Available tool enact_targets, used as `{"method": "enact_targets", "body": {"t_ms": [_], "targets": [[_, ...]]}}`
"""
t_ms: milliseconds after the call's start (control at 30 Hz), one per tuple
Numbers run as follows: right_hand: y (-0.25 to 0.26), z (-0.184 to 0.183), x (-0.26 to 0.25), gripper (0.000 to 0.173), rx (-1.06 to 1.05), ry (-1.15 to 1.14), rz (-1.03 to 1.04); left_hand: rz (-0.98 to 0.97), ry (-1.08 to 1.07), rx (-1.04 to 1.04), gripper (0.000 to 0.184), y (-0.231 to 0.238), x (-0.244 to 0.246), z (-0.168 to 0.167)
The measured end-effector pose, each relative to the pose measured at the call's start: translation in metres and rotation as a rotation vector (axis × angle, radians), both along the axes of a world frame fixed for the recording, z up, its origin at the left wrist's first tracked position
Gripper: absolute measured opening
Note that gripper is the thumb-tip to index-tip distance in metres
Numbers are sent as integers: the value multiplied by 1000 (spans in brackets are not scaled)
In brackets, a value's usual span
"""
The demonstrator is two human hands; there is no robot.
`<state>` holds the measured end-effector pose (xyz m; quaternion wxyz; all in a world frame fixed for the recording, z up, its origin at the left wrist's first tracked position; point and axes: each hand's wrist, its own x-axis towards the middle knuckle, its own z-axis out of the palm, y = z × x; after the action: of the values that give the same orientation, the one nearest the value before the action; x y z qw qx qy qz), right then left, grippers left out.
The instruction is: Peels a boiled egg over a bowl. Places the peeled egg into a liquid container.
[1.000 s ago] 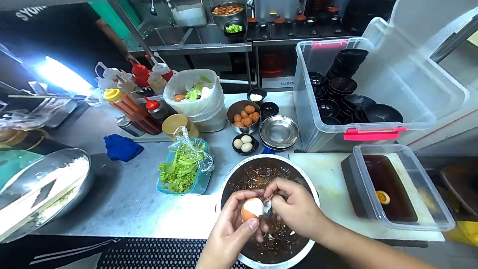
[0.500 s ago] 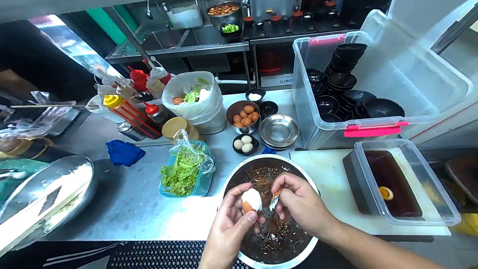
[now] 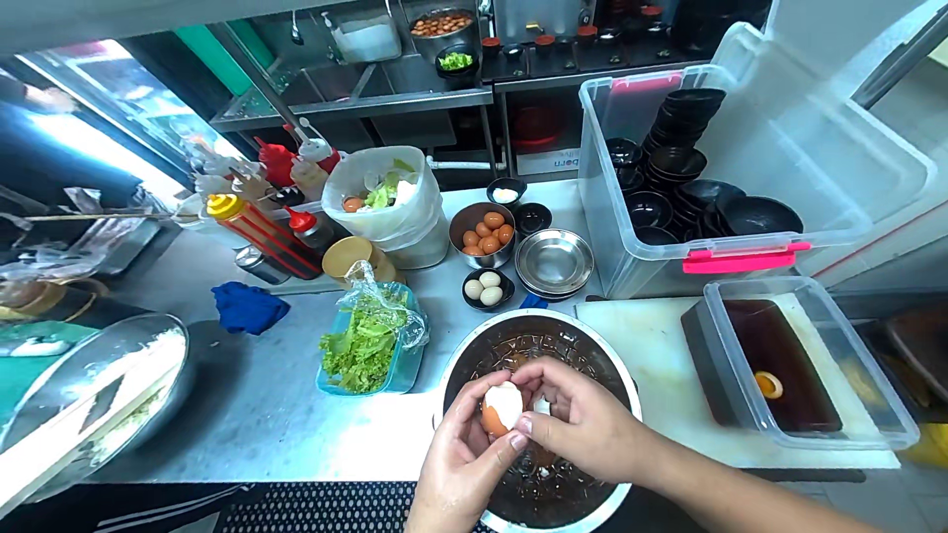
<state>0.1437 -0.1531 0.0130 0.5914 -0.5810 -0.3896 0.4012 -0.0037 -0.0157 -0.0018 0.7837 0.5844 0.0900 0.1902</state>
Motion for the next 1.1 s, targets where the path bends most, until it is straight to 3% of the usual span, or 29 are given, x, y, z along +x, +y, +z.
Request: {"method": "enact_targets", "body": {"t_ms": [467,800,1100], "targets": [[-1,2,-4,27,33,28,-49,54,54,106,59,-3,-1,0],[-2,10,2,26,-224,15,-74,44,68,152,62,-5,-1,-1],[-4,13,6,20,-258,84,-109,-79,1,64,63,5,-5,-1]]}}
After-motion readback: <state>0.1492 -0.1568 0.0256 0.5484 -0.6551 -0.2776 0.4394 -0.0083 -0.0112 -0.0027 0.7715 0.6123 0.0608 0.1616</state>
